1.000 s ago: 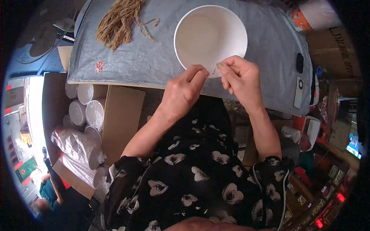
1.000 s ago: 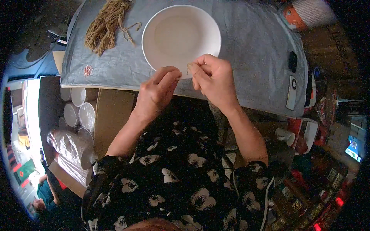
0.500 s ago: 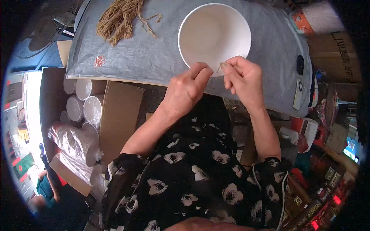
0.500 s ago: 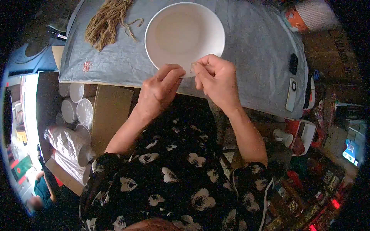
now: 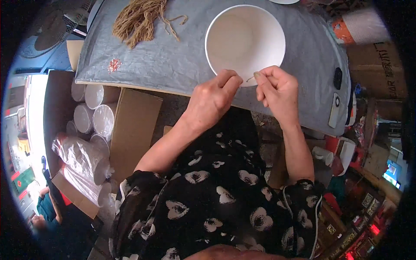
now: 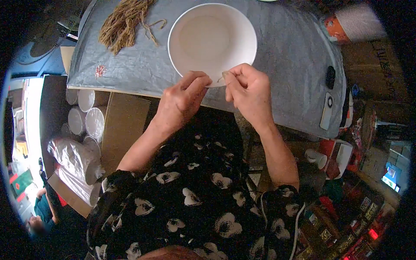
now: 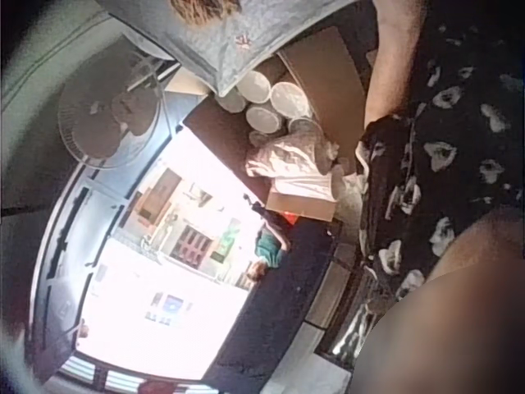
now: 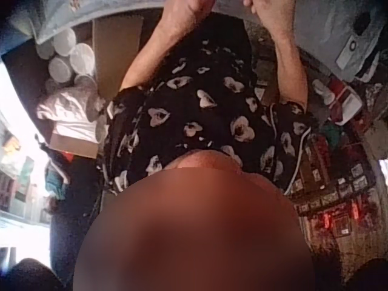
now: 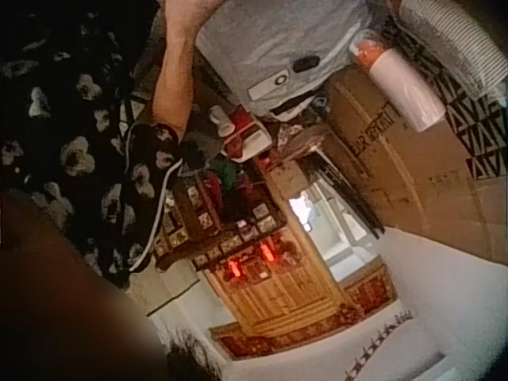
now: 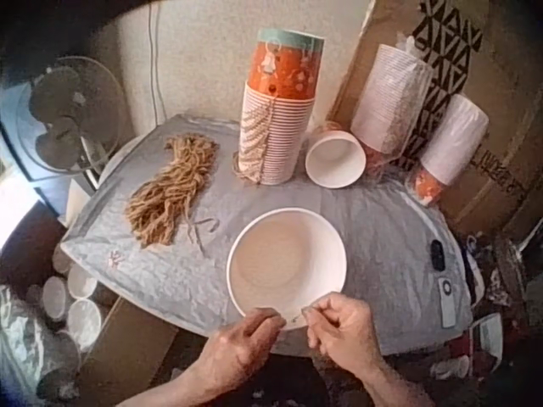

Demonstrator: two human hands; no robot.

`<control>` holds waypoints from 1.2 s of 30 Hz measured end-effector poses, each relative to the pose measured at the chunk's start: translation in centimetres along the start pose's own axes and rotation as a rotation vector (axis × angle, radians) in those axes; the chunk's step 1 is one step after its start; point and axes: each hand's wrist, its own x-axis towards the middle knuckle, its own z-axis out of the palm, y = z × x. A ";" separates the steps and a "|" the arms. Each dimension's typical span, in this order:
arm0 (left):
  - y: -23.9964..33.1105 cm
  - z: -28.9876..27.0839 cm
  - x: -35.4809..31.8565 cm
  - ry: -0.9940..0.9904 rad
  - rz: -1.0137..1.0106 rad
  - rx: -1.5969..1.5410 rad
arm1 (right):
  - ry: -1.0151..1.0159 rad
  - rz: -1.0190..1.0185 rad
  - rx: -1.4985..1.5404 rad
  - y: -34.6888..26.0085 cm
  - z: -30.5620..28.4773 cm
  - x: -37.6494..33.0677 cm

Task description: Attach string handles to paper buckets for packaging.

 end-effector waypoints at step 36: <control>-0.5 -2.3 5.5 -0.107 -0.015 0.188 | 0.189 -0.207 -0.124 3.7 1.5 0.1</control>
